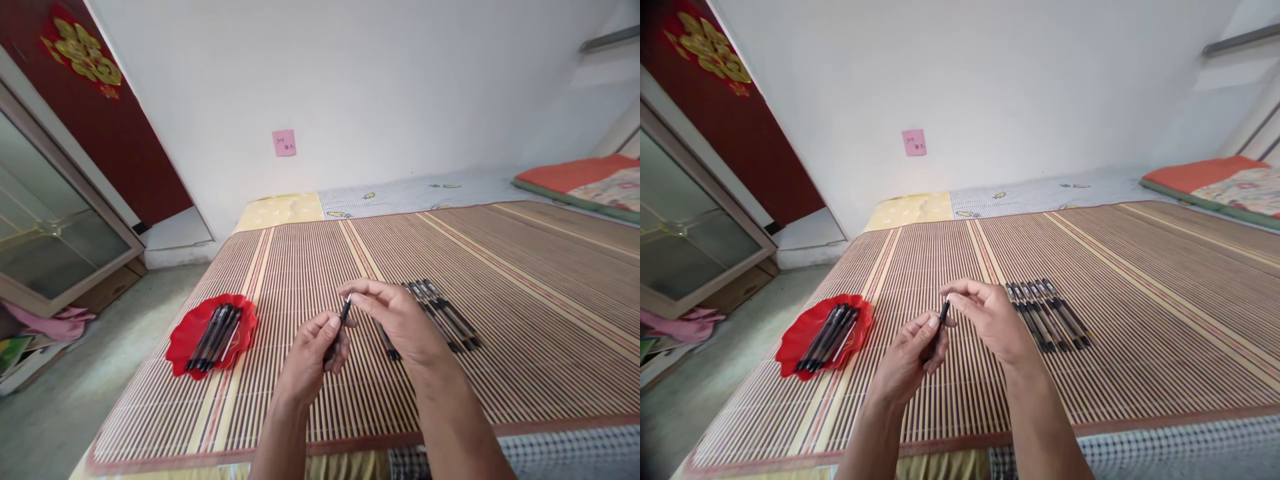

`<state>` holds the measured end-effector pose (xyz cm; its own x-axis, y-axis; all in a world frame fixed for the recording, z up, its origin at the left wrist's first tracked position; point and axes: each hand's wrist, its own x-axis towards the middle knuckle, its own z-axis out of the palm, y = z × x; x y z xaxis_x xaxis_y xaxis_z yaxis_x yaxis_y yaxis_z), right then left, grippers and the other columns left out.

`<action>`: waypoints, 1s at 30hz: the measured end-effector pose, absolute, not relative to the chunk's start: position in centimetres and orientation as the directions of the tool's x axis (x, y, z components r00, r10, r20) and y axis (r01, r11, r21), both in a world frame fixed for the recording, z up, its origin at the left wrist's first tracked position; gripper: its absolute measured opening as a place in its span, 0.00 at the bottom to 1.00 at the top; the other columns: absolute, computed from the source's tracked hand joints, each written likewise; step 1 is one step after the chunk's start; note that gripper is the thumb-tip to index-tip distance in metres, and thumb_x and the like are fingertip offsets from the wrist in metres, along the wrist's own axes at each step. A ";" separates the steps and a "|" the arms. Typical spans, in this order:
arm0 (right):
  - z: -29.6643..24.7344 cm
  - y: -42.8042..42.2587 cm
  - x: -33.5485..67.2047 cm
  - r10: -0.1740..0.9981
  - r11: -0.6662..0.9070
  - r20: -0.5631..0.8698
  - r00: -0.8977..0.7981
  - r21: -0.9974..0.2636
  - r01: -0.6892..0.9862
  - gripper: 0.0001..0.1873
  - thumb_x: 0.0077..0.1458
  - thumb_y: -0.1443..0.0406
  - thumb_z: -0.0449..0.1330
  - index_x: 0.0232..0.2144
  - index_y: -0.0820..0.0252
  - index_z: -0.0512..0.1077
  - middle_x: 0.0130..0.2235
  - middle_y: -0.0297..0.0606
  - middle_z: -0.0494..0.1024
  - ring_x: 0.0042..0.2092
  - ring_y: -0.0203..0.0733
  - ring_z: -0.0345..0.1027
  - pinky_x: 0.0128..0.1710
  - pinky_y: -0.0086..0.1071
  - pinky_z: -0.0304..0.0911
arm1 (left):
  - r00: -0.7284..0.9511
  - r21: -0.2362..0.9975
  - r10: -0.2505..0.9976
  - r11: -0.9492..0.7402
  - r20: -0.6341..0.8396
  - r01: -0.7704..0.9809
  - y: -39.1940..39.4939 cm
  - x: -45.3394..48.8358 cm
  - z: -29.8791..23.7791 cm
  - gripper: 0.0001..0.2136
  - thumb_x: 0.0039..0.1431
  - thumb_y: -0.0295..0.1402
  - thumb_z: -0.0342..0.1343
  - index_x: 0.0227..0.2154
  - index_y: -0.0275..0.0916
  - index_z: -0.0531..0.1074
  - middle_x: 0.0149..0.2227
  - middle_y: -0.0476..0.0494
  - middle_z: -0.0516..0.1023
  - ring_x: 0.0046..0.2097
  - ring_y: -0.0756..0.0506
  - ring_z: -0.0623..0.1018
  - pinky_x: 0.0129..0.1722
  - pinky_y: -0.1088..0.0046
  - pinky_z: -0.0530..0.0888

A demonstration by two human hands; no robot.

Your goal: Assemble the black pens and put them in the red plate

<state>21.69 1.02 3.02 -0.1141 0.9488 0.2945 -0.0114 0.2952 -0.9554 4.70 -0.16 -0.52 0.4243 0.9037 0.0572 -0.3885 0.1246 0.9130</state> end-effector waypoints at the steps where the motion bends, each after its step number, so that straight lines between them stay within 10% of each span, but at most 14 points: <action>1: 3.0 1.1 21.6 0.953 0.283 0.283 -0.108 -0.959 -0.015 0.08 0.59 0.59 0.64 0.39 0.53 0.81 0.41 0.37 0.83 0.46 0.43 0.75 0.51 0.38 0.67 | 0.428 0.915 0.902 0.122 0.060 -0.385 -0.1 4.7 -0.5 0.15 0.67 0.43 0.58 0.38 0.33 0.76 0.21 0.53 0.71 0.18 0.57 0.61 0.19 0.77 0.50; 30: 2.5 1.4 21.8 0.978 0.202 0.205 -0.041 -0.977 -0.062 0.13 0.55 0.53 0.68 0.31 0.56 0.78 0.33 0.34 0.79 0.38 0.41 0.71 0.45 0.36 0.66 | 0.438 0.917 0.898 0.151 0.029 -0.370 -0.1 4.9 -0.6 0.14 0.64 0.42 0.61 0.42 0.34 0.77 0.24 0.51 0.73 0.20 0.57 0.63 0.20 0.77 0.51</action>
<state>21.76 1.41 2.52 -0.0412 0.9779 0.2049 -0.0622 0.2022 -0.9774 4.87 -0.06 -0.63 0.4384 0.8983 0.0292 -0.3702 0.1509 0.9166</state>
